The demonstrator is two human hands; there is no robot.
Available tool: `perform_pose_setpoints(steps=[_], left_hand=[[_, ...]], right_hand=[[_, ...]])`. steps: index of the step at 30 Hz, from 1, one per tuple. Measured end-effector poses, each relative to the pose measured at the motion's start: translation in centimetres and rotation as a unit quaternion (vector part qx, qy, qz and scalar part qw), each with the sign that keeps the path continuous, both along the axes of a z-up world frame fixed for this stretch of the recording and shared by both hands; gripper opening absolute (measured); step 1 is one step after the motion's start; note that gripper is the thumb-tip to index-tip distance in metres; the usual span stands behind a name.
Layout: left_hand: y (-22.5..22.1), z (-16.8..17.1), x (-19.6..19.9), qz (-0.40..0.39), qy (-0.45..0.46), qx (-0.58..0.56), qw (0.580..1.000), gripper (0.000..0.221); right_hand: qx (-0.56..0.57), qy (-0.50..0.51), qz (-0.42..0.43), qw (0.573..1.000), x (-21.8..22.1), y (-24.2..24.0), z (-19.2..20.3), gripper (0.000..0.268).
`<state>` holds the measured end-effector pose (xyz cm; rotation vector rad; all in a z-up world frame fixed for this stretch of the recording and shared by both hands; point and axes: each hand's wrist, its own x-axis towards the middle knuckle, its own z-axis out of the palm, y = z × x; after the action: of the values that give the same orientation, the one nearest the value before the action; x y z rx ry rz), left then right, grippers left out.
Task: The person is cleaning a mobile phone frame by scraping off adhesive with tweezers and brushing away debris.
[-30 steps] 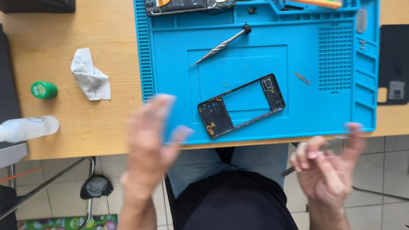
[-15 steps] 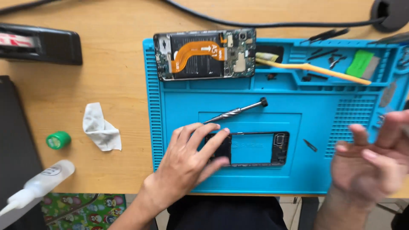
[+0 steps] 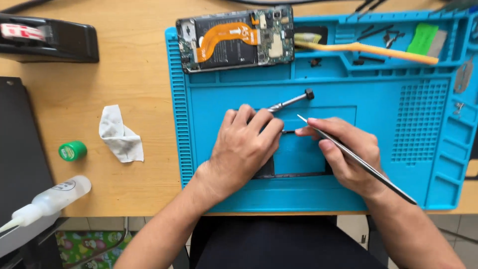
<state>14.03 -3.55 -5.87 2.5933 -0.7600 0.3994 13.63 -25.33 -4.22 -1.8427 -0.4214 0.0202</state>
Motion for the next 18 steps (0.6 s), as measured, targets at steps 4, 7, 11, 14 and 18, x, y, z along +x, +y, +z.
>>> perform_pose_setpoints(steps=[4,7,11,14,18], left_hand=[[0.0,-0.8,0.4,-0.025,-0.029,0.024,0.999,0.012],[-0.1,-0.8,0.6,-0.030,-0.048,0.016,0.998,0.012],[-0.4,-0.8,-0.1,-0.019,-0.064,0.047,0.997,0.015],[-0.2,-1.0,-0.1,-0.024,-0.056,0.049,0.997,0.015],[-0.2,-1.4,0.0,-0.044,-0.030,0.048,0.997,0.012]], right_hand=[[-0.082,-0.055,-0.005,0.995,-0.4,-0.7,-0.7,0.022],[-0.069,-0.061,-0.013,0.996,-0.4,-0.4,-0.7,0.018],[-0.068,-0.070,0.006,0.995,-0.7,-0.3,-0.4,0.017],[-0.065,-0.062,0.003,0.996,-0.4,-0.3,-0.5,0.017],[-0.066,-0.055,-0.004,0.996,-0.5,-0.4,-0.6,0.017]])
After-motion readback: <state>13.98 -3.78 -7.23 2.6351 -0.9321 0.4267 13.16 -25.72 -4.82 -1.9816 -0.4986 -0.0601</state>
